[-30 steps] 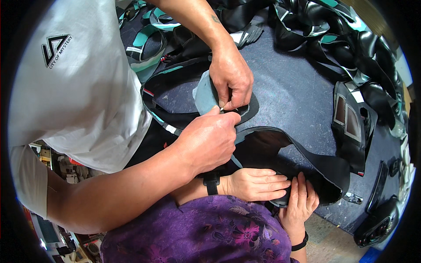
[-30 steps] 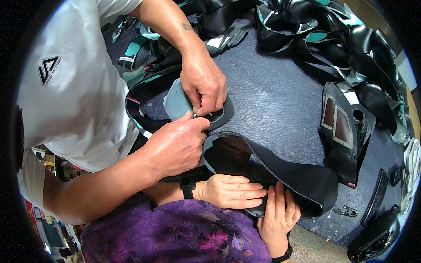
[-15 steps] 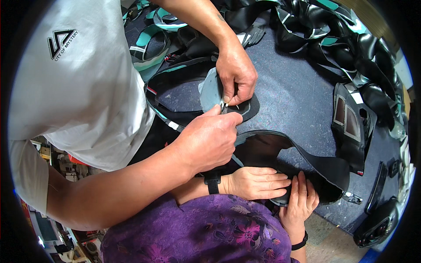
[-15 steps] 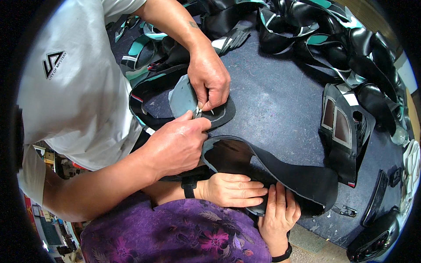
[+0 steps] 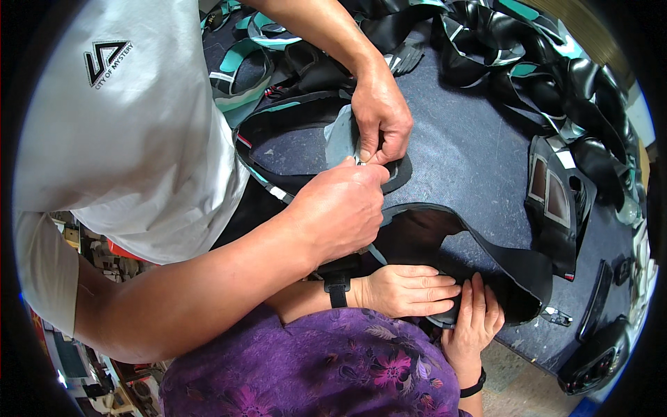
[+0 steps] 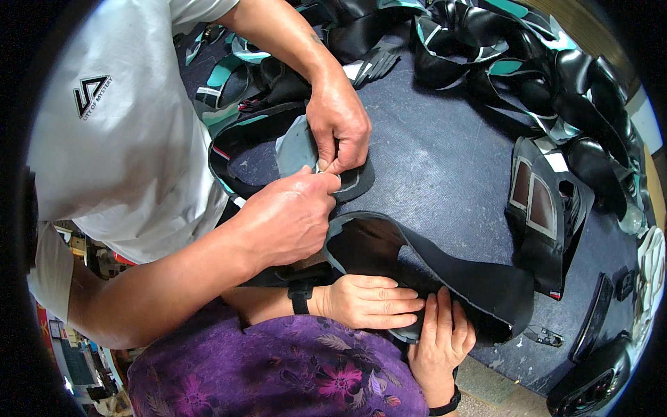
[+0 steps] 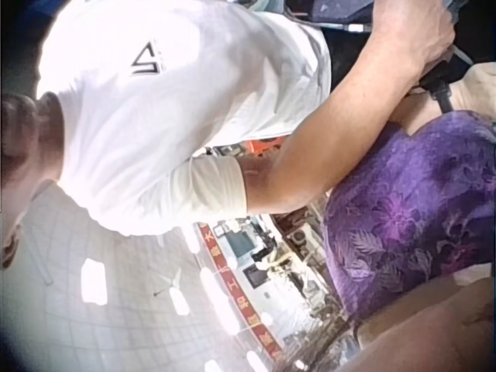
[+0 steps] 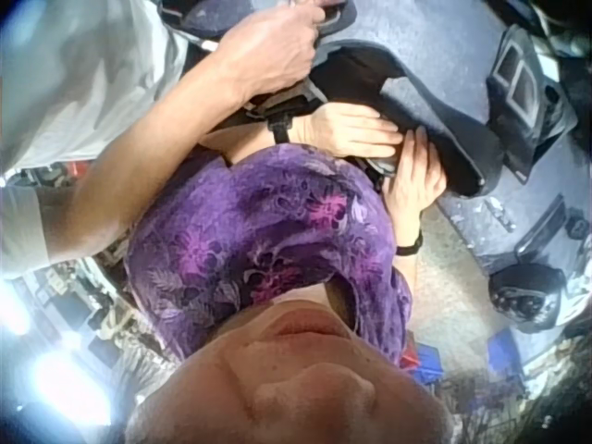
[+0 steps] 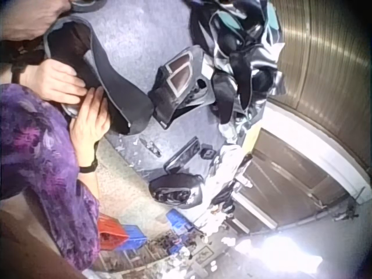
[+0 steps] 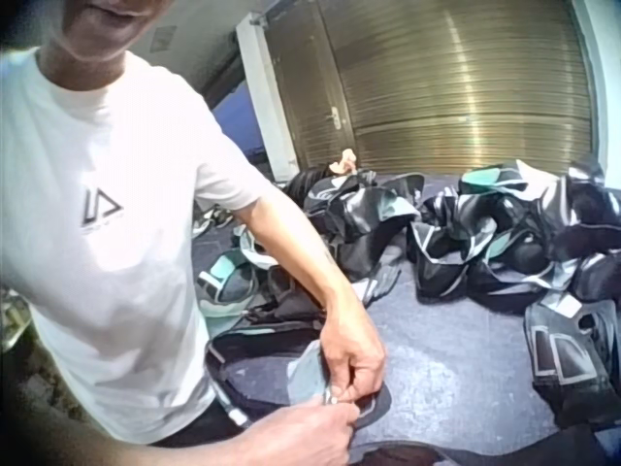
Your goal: Manually assembling and preparing leather shoe components at a workstation.
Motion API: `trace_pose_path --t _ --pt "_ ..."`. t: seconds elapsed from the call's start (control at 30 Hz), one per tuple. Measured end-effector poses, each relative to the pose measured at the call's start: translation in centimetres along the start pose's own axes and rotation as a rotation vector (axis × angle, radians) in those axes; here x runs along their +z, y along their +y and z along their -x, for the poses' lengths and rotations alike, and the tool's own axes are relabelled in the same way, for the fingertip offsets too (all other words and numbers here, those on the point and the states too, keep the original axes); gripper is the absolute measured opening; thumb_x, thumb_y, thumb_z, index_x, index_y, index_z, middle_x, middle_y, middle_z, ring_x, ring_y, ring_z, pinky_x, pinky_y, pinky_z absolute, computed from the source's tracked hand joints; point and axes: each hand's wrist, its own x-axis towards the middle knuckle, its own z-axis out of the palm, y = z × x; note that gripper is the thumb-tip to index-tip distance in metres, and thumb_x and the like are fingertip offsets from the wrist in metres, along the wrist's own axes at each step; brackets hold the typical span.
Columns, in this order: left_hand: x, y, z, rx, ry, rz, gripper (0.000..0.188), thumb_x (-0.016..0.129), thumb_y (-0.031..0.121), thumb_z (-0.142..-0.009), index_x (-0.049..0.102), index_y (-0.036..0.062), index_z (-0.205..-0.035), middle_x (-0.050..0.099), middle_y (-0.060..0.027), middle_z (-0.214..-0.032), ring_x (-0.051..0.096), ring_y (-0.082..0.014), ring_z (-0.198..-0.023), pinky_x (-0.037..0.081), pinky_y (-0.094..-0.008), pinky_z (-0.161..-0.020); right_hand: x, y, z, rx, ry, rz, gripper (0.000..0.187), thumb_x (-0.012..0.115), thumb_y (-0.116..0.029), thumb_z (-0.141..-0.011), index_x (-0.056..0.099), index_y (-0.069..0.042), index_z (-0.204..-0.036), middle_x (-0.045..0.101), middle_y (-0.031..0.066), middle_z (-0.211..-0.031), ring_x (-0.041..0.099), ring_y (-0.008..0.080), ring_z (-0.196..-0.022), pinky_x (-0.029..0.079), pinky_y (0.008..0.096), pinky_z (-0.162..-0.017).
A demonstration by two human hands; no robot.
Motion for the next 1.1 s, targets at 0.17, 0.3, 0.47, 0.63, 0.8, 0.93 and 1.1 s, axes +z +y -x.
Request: trace_pose_path --t 0.17,0.3,0.47,0.63,0.8,0.93,1.1 --pt "-0.2 0.1 -0.2 -0.004 -0.014 -0.006 0.032 0.049 0.014 -0.082 0.057 0.0109 -0.113 0.056 -0.0053 -0.120 0.055 -0.0155 -0.109 0.041 -0.0276 -0.094 -0.2 -0.2 -0.2 0.014 -0.007 -0.014 0.053 0.047 -0.007 -0.068 0.049 -0.001 -0.121 0.047 0.0102 -0.129 0.042 0.0254 -0.115 0.028 0.0368 -0.095" --pt "-0.2 0.0 0.0 0.007 -0.027 -0.007 0.033 0.049 0.014 -0.082 0.057 0.0104 -0.113 0.056 -0.0054 -0.121 0.054 -0.0156 -0.110 0.041 -0.0278 -0.094 0.1 0.0 -0.2 -0.001 0.025 0.008 0.045 0.046 -0.012 -0.075 0.051 -0.004 -0.119 0.049 0.0093 -0.127 0.045 0.0241 -0.113 0.030 0.0351 -0.092" --pt "-0.5 1.0 0.0 -0.008 -0.019 -0.044 0.033 0.049 0.014 -0.081 0.057 0.0100 -0.113 0.056 -0.0055 -0.121 0.054 -0.0157 -0.110 0.041 -0.0280 -0.094 -0.3 0.5 -0.3 -0.041 0.064 0.034 0.038 0.044 -0.017 -0.081 0.055 -0.007 -0.116 0.052 0.0090 -0.123 0.048 0.0237 -0.111 0.033 0.0355 -0.090" --pt "-0.7 1.0 -0.1 -0.021 0.000 0.001 0.028 0.051 0.013 -0.081 0.060 0.0086 -0.108 0.058 -0.0066 -0.116 0.056 -0.0180 -0.108 0.043 -0.0307 -0.093 -1.5 1.2 -0.7 -0.110 0.014 -0.009 0.035 0.045 -0.015 -0.081 0.058 -0.008 -0.112 0.055 0.0100 -0.120 0.050 0.0262 -0.111 0.035 0.0385 -0.094" --pt "-0.7 0.7 -0.2 0.026 0.109 0.073 0.022 0.055 0.011 -0.080 0.062 0.0070 -0.100 0.061 -0.0080 -0.108 0.059 -0.0203 -0.102 0.047 -0.0335 -0.089 -1.8 1.4 -0.6 -0.115 0.012 -0.023 0.033 0.047 -0.011 -0.079 0.060 -0.007 -0.109 0.057 0.0103 -0.117 0.052 0.0260 -0.111 0.035 0.0384 -0.096" --pt "-0.8 0.5 0.0 0.052 0.174 0.101 0.019 0.057 0.011 -0.078 0.063 0.0063 -0.096 0.063 -0.0086 -0.104 0.061 -0.0208 -0.097 0.049 -0.0334 -0.086 -1.8 1.4 -0.5 -0.102 0.026 -0.067 0.033 0.046 -0.010 -0.078 0.060 -0.005 -0.108 0.057 0.0108 -0.116 0.052 0.0265 -0.111 0.035 0.0401 -0.095" --pt "-1.4 0.3 -0.8 0.080 0.205 0.083 0.016 0.058 0.010 -0.077 0.064 0.0054 -0.091 0.064 -0.0087 -0.098 0.063 -0.0198 -0.089 0.052 -0.0313 -0.080 -2.0 1.6 -0.5 -0.094 0.065 -0.112 0.033 0.046 -0.008 -0.077 0.060 -0.003 -0.106 0.060 0.0119 -0.111 0.055 0.0277 -0.106 0.038 0.0412 -0.093"
